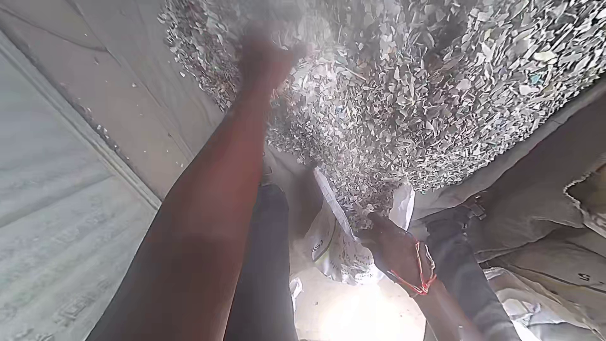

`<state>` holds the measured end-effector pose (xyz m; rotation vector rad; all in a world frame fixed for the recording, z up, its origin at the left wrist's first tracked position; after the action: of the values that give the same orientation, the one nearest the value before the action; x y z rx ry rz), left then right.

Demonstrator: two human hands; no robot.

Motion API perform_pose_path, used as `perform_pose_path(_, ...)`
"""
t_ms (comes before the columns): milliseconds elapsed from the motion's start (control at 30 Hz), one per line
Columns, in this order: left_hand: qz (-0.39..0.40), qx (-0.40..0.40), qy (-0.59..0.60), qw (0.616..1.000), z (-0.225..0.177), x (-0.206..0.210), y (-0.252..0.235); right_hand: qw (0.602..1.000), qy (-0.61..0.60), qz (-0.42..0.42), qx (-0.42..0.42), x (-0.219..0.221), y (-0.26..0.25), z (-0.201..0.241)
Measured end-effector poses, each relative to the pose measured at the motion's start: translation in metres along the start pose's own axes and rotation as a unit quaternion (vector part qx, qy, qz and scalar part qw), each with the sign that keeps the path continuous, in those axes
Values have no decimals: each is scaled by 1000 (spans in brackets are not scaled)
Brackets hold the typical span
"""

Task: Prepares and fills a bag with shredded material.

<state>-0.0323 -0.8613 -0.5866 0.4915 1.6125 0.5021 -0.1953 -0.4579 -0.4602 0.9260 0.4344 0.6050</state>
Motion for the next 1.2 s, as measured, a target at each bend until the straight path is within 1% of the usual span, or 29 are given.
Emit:
perform_pose_path(33, 14, 26, 10, 1000, -14, 11, 12, 1000, -2, -8, -2, -3, 0, 1)
perform_pose_path(100, 59, 54, 16, 997, -38, 30, 33, 1000, -10, -9, 3, -7, -1, 3)
perform_pose_path(167, 101, 67, -17, 992, -59, 52, 50, 1000, -17, -16, 17, -10, 2, -1)
perform_pose_path(200, 112, 79, -38, 990, -68, 64, 58, 999, -25, -30, 17, -11, 4, -4)
perform_pose_path(267, 150, 102, -74, 980, -86, 91, 82, 996, -32, -85, -6, -13, 10, -9)
perform_pose_path(300, 179, 111, -95, 973, -93, 112, 99, 993, -30, -110, -15, -14, 15, -12)
perform_pose_path(367, 265, 126, -108, 950, -97, 170, 153, 989, -27, -141, -18, -15, 24, -19)
perform_pose_path(400, 322, 137, -102, 931, -97, 205, 190, 989, -29, -147, -8, -16, 29, -25)
perform_pose_path(433, 395, 155, -97, 900, -94, 242, 231, 988, -34, -149, 9, -17, 34, -31)
perform_pose_path(467, 478, 182, -103, 853, -89, 272, 268, 987, -48, -154, 23, -19, 36, -36)
perform_pose_path(500, 541, 214, -104, 807, -89, 294, 294, 985, -55, -159, 35, -24, 35, -42)
perform_pose_path(533, 582, 239, -92, 772, -96, 303, 310, 984, -64, -162, 44, -28, 37, -48)
perform_pose_path(567, 608, 254, -72, 749, -108, 299, 315, 983, -74, -160, 51, -29, 42, -52)
perform_pose_path(600, 590, 264, -59, 760, -127, 283, 302, 984, -78, -153, 55, -29, 47, -55)
perform_pose_path(633, 522, 274, -49, 806, -150, 256, 275, 985, -80, -143, 56, -28, 49, -55)
perform_pose_path(667, 421, 281, -37, 862, -179, 217, 241, 986, -79, -135, 57, -27, 50, -55)
perform_pose_path(700, 288, 302, -19, 908, -214, 172, 207, 987, -80, -127, 58, -27, 49, -54)
perform_pose_path(733, 164, 335, -9, 928, -254, 126, 178, 987, -83, -117, 66, -28, 49, -55)
perform_pose_path(767, 66, 370, -16, 926, -296, 85, 156, 987, -85, -114, 75, -28, 48, -57)
perform_pose_path(800, 8, 401, -44, 915, -337, 54, 141, 986, -92, -113, 85, -27, 48, -59)
perform_pose_path(833, -16, 421, -84, 903, -374, 34, 129, 985, -99, -102, 98, -27, 48, -61)
perform_pose_path(867, -6, 425, -121, 897, -404, 29, 121, 984, -106, -91, 108, -26, 49, -62)
perform_pose_path(900, 16, 421, -150, 894, -425, 35, 115, 984, -111, -84, 113, -26, 50, -63)
perform_pose_path(933, 39, 413, -172, 893, -436, 49, 113, 983, -118, -83, 113, -26, 51, -64)
perform_pose_path(967, 45, 409, -193, 891, -441, 68, 114, 983, -123, -80, 113, -27, 52, -66)
perform_pose_path(1000, 47, 403, -203, 891, -439, 86, 119, 983, -123, -77, 111, -28, 53, -69)
perform_pose_path(1067, 60, 401, -223, 886, -424, 116, 134, 984, -122, -80, 103, -32, 52, -71)
perform_pose_path(1133, 102, 394, -233, 884, -399, 139, 155, 986, -121, -67, 96, -32, 55, -70)
perform_pose_path(1200, 134, 373, -225, 890, -374, 154, 168, 987, -121, -61, 91, -32, 55, -67)
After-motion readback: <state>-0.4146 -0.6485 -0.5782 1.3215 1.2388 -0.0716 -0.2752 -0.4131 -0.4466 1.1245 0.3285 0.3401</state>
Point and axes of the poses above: each hand's wrist, its own y-axis away from the middle knuckle, its own x-axis out of the palm, z = x × y, the point moved 7 cm from there along -y, towards the middle knuckle, and after that the axes turned 10 degrees about -y, right-handed, at the moved point
